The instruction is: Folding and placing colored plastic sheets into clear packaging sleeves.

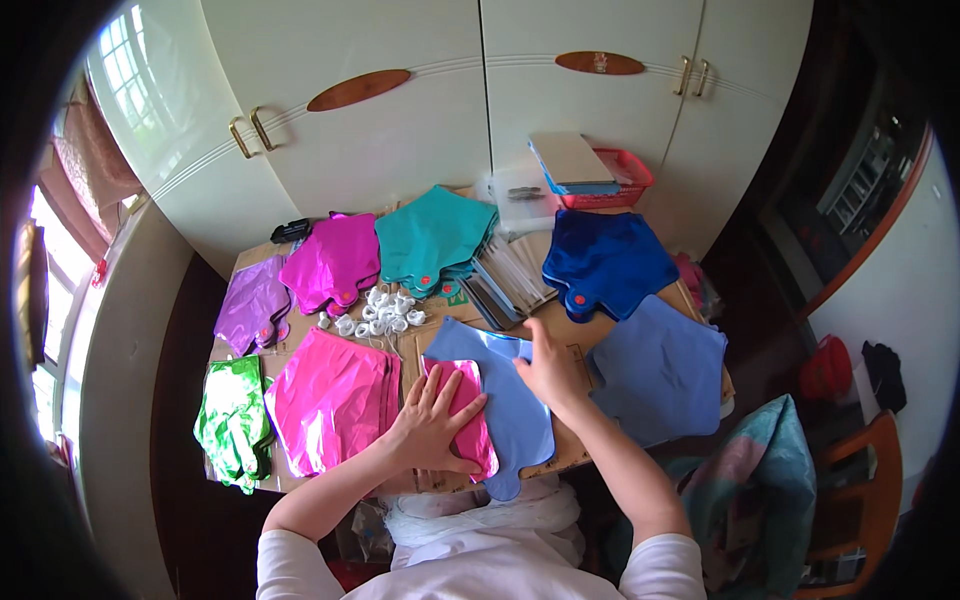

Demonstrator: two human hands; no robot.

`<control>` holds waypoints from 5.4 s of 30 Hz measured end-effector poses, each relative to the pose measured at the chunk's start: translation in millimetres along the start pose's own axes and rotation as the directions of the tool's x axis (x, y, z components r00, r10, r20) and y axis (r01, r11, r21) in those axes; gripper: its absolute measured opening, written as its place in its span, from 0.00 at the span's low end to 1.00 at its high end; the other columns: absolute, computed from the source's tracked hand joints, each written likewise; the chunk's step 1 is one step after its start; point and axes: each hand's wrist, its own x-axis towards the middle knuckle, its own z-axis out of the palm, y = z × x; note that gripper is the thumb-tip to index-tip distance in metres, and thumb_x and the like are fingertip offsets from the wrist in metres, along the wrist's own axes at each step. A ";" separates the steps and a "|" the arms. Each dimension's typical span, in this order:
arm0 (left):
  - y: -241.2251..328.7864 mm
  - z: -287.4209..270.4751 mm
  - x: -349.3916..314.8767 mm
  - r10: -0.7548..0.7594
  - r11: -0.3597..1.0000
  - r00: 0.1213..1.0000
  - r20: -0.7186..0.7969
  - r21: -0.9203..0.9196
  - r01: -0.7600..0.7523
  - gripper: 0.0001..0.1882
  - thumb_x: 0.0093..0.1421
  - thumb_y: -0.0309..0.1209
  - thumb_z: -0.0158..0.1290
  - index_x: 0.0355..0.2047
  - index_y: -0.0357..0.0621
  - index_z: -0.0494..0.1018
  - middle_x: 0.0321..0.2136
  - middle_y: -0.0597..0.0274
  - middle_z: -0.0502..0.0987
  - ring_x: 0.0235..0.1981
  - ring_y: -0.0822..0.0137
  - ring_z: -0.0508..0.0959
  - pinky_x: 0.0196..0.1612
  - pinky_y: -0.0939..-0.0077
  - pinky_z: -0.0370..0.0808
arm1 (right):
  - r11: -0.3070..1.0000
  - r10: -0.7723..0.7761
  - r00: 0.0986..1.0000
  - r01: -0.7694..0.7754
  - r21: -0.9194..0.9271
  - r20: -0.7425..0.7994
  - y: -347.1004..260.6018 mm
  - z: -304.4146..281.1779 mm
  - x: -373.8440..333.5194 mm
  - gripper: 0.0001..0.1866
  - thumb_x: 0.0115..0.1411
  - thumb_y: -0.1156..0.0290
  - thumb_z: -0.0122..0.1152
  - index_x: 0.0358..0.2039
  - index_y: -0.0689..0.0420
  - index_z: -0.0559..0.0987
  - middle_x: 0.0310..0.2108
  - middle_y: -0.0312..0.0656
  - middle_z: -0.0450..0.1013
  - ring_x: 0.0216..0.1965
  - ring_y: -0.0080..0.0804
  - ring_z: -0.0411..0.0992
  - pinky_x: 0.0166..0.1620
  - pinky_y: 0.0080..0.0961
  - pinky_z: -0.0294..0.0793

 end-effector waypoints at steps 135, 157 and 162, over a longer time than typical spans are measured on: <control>-34.8 27.2 56.7 -0.020 0.999 0.999 -0.034 -0.026 0.019 0.43 0.59 0.55 0.41 0.63 0.31 0.52 0.65 0.48 0.54 0.69 0.55 0.48 0.68 0.51 0.38 | 0.855 -0.466 0.861 0.497 -0.146 0.202 14.0 4.1 -6.6 0.17 0.44 0.57 0.70 0.37 0.40 0.85 0.41 0.31 0.73 0.43 0.33 0.67 0.48 0.31 0.68; -35.2 30.3 56.4 -0.027 0.999 0.999 -0.043 -0.021 0.026 0.44 0.58 0.56 0.42 0.64 0.32 0.52 0.66 0.48 0.53 0.69 0.54 0.48 0.68 0.50 0.39 | 0.918 -0.307 0.856 0.381 -0.108 0.415 -36.2 -17.8 -72.4 0.14 0.53 0.65 0.61 0.37 0.60 0.76 0.30 0.47 0.74 0.33 0.42 0.76 0.35 0.38 0.77; -35.1 29.0 55.8 -0.031 0.999 0.999 -0.035 -0.031 0.030 0.44 0.58 0.56 0.42 0.64 0.33 0.51 0.66 0.49 0.52 0.69 0.55 0.47 0.68 0.50 0.39 | 0.804 -0.358 0.904 0.425 -0.416 0.233 -49.4 18.3 -88.4 0.16 0.57 0.58 0.60 0.36 0.57 0.72 0.25 0.41 0.68 0.25 0.35 0.74 0.20 0.28 0.75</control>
